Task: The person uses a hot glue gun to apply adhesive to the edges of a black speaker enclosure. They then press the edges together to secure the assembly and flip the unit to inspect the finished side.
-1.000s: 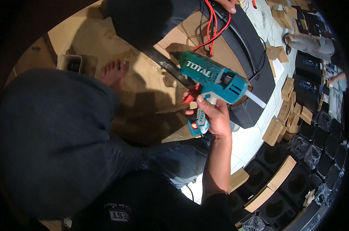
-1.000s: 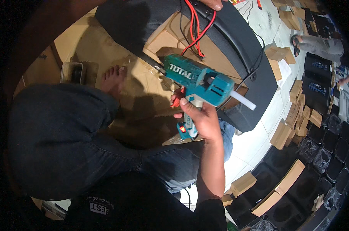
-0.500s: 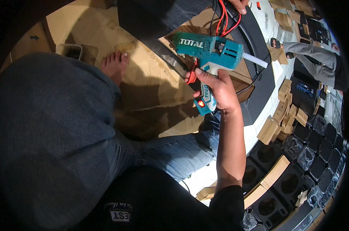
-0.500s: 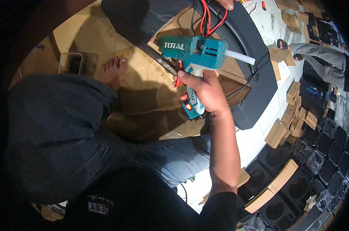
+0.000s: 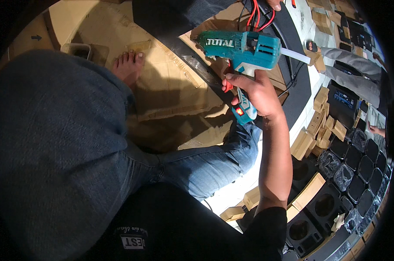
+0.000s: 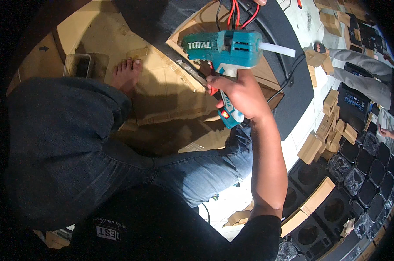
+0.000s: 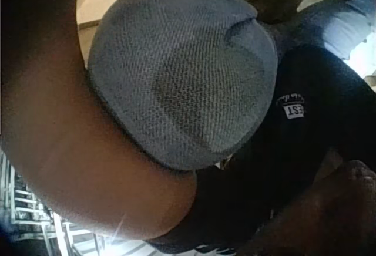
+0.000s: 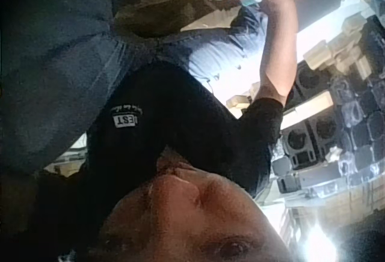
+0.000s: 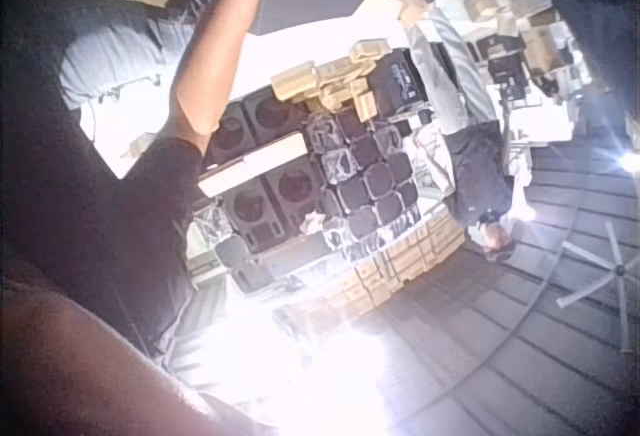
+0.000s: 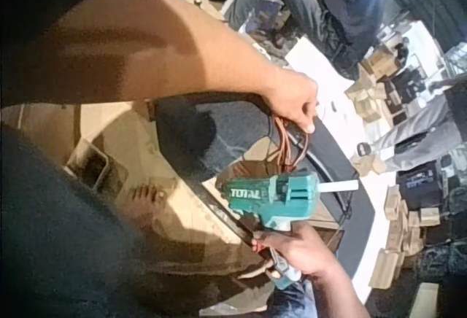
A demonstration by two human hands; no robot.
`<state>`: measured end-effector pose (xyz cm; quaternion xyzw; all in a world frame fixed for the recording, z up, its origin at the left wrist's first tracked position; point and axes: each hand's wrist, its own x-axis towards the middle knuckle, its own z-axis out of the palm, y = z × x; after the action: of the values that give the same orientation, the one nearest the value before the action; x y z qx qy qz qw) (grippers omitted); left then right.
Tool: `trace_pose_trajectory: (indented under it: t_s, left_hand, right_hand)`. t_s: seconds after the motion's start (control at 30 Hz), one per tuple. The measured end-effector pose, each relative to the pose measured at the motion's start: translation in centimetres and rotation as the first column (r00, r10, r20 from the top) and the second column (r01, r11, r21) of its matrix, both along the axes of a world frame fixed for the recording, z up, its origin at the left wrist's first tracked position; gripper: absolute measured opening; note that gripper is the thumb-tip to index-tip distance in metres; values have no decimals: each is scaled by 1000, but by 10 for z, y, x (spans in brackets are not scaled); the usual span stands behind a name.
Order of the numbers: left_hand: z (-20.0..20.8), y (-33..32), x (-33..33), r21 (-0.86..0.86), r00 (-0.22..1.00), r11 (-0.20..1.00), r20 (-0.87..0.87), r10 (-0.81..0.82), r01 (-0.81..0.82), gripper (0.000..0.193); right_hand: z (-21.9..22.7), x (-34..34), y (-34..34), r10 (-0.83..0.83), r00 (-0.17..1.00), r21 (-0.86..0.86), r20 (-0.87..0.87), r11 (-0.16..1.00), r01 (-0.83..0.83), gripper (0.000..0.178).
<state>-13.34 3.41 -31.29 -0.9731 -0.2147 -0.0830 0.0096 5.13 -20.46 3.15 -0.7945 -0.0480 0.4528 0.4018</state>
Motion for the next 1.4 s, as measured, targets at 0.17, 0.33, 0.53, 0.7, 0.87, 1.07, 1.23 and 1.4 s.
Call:
trace_pose_trajectory:
  t_s: [0.17,0.33,0.53,0.7,0.87,1.07,1.23,1.4]
  left_hand:
    - [-12,0,2,-3,999,1000,37,16,-16,49]
    - [-10,0,3,-35,1000,999,29,10,-9,49]
    - [-7,2,2,-39,1000,999,31,0,1,50]
    - [-17,0,5,-55,983,993,145,111,-104,51]
    - [-16,3,4,84,990,996,141,-6,-6,49]
    - [-15,4,0,55,987,998,162,-2,-7,44]
    - [6,-2,4,68,989,997,138,-46,36,47]
    - [-13,2,3,-7,998,1000,53,13,-13,53]
  right_hand:
    - [4,-7,8,-2,997,30,72,1000,0,30]
    - [1,-4,13,54,997,2,58,999,-54,29]
    - [17,-8,-15,24,997,-69,73,997,-19,32]
    - [17,-8,-19,55,993,-78,102,996,-48,31]
    - [14,-3,-4,79,995,-37,55,996,-77,31]
    - [27,-6,-31,63,995,-130,83,990,-52,32]
    - [29,-6,-33,82,992,-154,91,986,-67,33]
    - [25,-4,-28,107,990,-108,92,989,-97,34]
